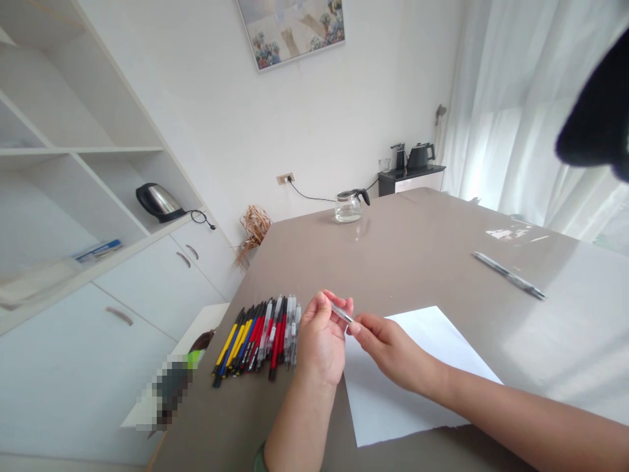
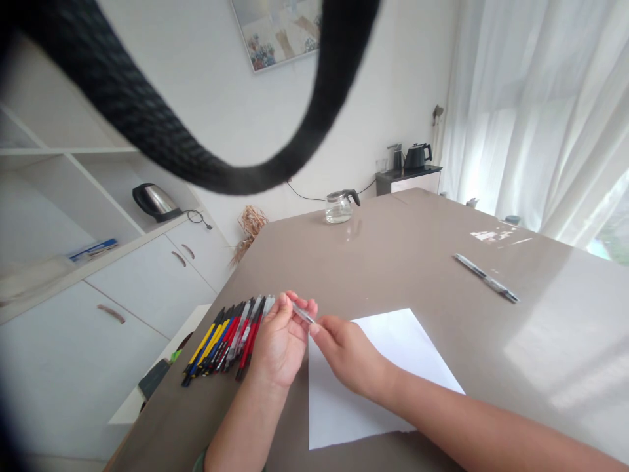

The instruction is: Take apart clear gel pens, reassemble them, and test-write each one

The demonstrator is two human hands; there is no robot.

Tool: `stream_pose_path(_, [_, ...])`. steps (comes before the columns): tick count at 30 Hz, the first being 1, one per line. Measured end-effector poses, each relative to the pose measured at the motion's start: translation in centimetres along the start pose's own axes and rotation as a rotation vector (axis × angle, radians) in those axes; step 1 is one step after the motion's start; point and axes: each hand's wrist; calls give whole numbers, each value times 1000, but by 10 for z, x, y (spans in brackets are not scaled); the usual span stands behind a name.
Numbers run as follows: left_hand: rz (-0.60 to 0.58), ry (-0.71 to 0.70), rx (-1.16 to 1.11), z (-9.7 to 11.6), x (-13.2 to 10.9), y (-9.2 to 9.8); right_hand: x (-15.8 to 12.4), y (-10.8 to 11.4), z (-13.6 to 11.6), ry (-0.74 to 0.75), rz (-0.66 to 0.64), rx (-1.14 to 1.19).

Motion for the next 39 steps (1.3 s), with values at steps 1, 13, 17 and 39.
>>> stream_pose_path(1, [2, 16, -4, 0, 1, 1, 1, 1, 0, -50, -50, 92])
stream_pose_path(13, [88, 45, 14, -3, 9, 11, 14, 22, 9, -212, -91, 464])
stream_pose_path(17, [109, 32, -16, -4, 12, 15, 19, 35, 16, -298, -245, 530])
stream_pose_path(39, [120, 30, 17, -6, 15, 17, 16, 46, 19, -282, -254, 686])
Point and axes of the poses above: each hand's wrist, its own x-axis towards the middle knuckle, its own y-axis out of the back of the hand, z = x × y, and after that the axes turned 6 degrees about -y, right-handed
